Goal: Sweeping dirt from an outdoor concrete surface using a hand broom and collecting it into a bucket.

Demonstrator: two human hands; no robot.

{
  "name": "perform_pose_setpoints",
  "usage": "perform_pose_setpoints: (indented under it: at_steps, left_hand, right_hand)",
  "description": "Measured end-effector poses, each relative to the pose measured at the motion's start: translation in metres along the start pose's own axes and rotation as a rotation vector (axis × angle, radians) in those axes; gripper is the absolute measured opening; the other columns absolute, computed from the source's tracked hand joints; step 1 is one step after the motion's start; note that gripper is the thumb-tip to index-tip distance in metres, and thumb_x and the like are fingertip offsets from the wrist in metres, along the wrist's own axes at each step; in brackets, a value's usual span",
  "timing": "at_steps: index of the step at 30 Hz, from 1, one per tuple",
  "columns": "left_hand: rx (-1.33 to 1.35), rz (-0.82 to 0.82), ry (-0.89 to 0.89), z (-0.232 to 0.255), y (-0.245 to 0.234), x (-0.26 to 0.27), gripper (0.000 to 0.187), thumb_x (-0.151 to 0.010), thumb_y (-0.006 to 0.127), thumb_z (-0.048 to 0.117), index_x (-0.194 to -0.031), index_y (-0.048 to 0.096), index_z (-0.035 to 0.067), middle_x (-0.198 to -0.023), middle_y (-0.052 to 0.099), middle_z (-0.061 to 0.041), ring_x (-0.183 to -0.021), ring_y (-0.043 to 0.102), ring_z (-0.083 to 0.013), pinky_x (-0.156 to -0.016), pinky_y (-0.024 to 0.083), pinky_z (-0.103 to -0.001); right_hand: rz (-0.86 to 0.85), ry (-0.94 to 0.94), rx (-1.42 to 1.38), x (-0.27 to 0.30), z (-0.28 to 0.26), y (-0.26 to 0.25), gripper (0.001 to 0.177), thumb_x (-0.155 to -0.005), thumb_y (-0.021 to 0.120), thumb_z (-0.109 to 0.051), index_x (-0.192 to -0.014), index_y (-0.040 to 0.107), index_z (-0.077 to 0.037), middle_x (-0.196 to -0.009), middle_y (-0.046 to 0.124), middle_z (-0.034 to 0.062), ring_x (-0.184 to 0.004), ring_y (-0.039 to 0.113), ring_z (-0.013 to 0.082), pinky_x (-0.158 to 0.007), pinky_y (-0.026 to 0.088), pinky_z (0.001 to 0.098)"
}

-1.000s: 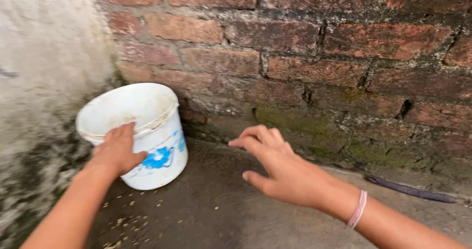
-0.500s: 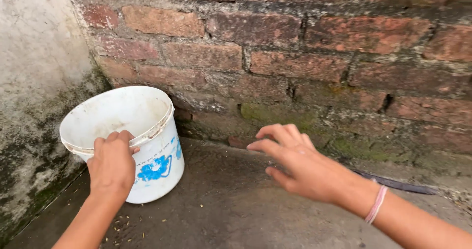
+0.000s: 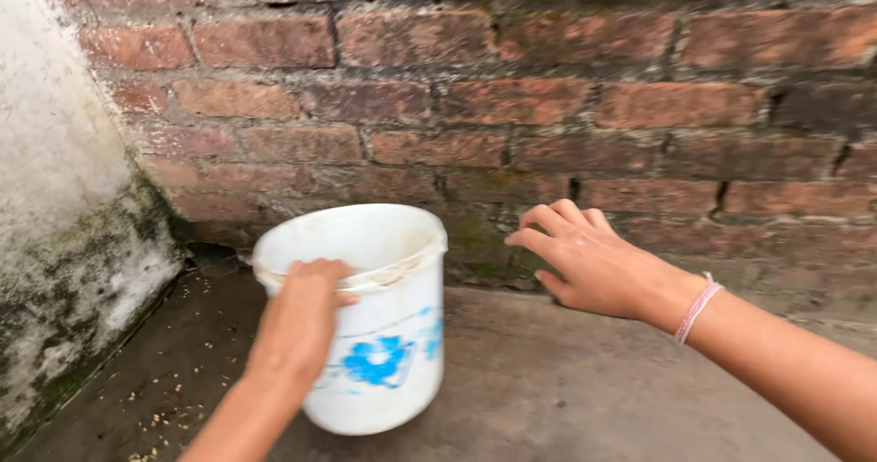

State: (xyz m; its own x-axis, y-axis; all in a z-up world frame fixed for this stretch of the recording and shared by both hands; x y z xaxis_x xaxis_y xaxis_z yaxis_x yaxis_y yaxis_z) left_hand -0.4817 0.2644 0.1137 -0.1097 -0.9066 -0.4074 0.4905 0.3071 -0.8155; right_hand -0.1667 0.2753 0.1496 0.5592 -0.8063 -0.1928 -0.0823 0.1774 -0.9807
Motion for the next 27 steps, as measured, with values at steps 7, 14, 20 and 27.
perform_pose_setpoints:
  at_steps: [7,14,20,27]
  left_hand:
    - [0.2,0.048,0.227,0.124,0.077,0.01,0.023,-0.082,0.062,-0.001,-0.103,0.071,0.002,-0.104,0.071,-0.016,-0.104,0.061,-0.0362,-0.088,0.051,-0.045]
    - [0.211,-0.088,0.336,0.237,0.138,0.023,0.021,-0.077,0.066,-0.002,-0.096,0.07,0.004,-0.095,0.07,-0.012,-0.1,0.06,-0.0332,-0.083,0.05,-0.045]
    - [0.161,-0.217,0.272,0.255,0.183,0.012,0.016,-0.077,0.069,0.005,-0.092,0.074,0.006,-0.094,0.074,-0.015,-0.097,0.068,-0.0333,-0.083,0.054,-0.043]
    - [-0.475,-0.66,0.043,0.23,0.183,-0.001,0.021,-0.076,0.079,0.013,-0.097,0.076,0.017,-0.107,0.075,-0.009,-0.11,0.071,-0.0267,-0.096,0.056,-0.039]
  right_hand:
    - [-0.08,0.099,0.097,0.085,0.083,-0.012,0.058,-0.084,0.071,-0.018,-0.14,0.056,-0.019,-0.138,0.051,0.0034,-0.127,0.042,0.0265,-0.1,0.038,0.0493]
    - [-0.058,0.322,0.017,0.17,0.159,0.001,0.055,-0.083,0.071,-0.017,-0.137,0.06,-0.022,-0.129,0.055,0.0004,-0.126,0.044,0.024,-0.101,0.037,0.0473]
    - [-0.096,0.359,-0.15,0.229,0.206,0.025,0.042,-0.083,0.071,-0.018,-0.125,0.066,-0.021,-0.128,0.057,-0.0006,-0.126,0.044,0.0235,-0.103,0.036,0.0464]
    - [-0.157,0.437,-0.297,0.257,0.241,0.06,0.044,-0.083,0.071,-0.023,-0.127,0.066,-0.025,-0.137,0.056,0.0027,-0.136,0.04,0.0283,-0.109,0.033,0.0526]
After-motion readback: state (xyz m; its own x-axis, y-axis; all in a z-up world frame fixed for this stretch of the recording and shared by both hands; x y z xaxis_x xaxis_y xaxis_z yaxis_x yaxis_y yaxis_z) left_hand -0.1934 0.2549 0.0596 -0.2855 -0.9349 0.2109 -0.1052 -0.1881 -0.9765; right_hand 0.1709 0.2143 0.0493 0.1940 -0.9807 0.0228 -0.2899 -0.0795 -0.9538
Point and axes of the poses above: each hand's wrist, its own x-axis away from the middle knuckle, its own y-axis out of the palm, z = x × y, the point moved 2 cm from there along -x, towards the middle knuckle
